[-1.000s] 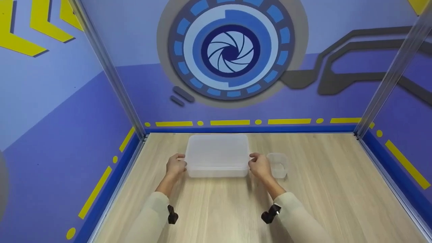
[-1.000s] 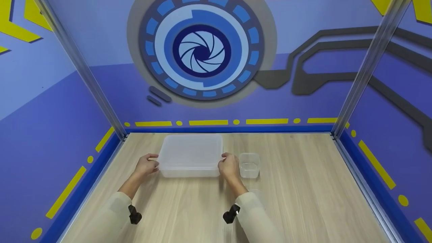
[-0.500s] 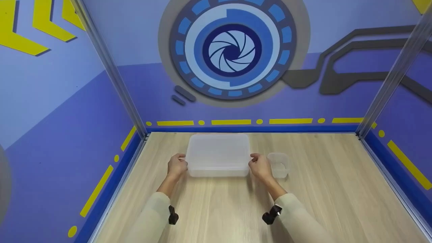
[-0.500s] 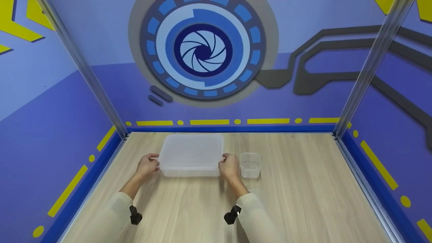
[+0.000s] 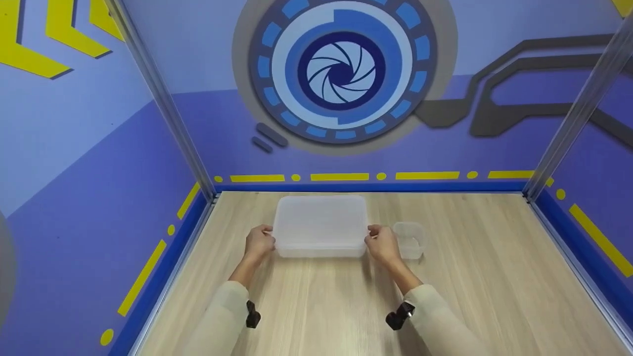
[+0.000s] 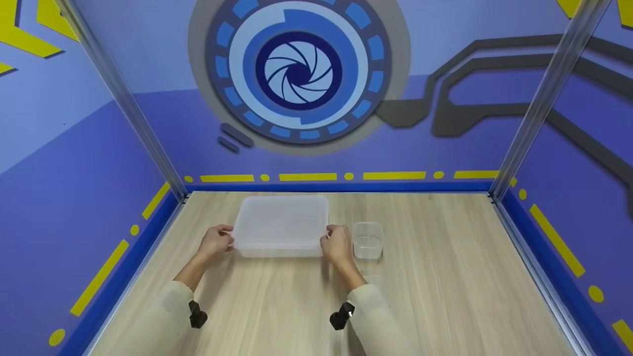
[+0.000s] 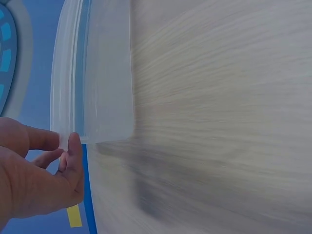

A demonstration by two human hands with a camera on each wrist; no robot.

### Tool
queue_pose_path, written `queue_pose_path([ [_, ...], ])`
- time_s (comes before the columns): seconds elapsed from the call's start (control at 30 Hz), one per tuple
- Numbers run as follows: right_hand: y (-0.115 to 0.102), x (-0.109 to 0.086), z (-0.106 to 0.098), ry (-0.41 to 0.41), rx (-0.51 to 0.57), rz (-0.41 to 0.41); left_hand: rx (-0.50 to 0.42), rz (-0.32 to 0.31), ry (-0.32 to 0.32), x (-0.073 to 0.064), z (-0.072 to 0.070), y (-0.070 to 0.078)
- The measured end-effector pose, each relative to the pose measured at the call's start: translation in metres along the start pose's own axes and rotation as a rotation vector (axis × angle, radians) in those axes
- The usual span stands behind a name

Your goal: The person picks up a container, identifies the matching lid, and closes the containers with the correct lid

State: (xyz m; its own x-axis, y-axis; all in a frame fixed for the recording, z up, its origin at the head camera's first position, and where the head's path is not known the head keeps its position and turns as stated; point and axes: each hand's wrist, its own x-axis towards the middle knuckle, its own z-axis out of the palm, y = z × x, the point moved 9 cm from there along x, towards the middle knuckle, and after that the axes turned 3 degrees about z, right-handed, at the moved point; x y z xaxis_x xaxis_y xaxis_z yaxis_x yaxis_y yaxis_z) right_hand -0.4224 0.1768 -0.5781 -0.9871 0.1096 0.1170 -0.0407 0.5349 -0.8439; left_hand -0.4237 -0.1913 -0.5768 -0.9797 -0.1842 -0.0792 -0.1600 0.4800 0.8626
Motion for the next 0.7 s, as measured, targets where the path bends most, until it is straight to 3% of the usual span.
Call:
queue_pose_path([
  [0.13,-0.0011,0.0006,-0.0024,0.01,-0.011,-0.013,0.024,0.013,0.006,0.0001,-0.0006,0.0028],
  [0.5,0.0009,0.0057,-0.0004,0.028,-0.007,-0.006,0.078,0.097,0.114,0.007,-0.0019,0.0054],
  [0.7,0.0036,0.0073,0.0039,0.011,0.001,0.002,0.107,0.123,0.113,0.0083,-0.0018,0.004],
])
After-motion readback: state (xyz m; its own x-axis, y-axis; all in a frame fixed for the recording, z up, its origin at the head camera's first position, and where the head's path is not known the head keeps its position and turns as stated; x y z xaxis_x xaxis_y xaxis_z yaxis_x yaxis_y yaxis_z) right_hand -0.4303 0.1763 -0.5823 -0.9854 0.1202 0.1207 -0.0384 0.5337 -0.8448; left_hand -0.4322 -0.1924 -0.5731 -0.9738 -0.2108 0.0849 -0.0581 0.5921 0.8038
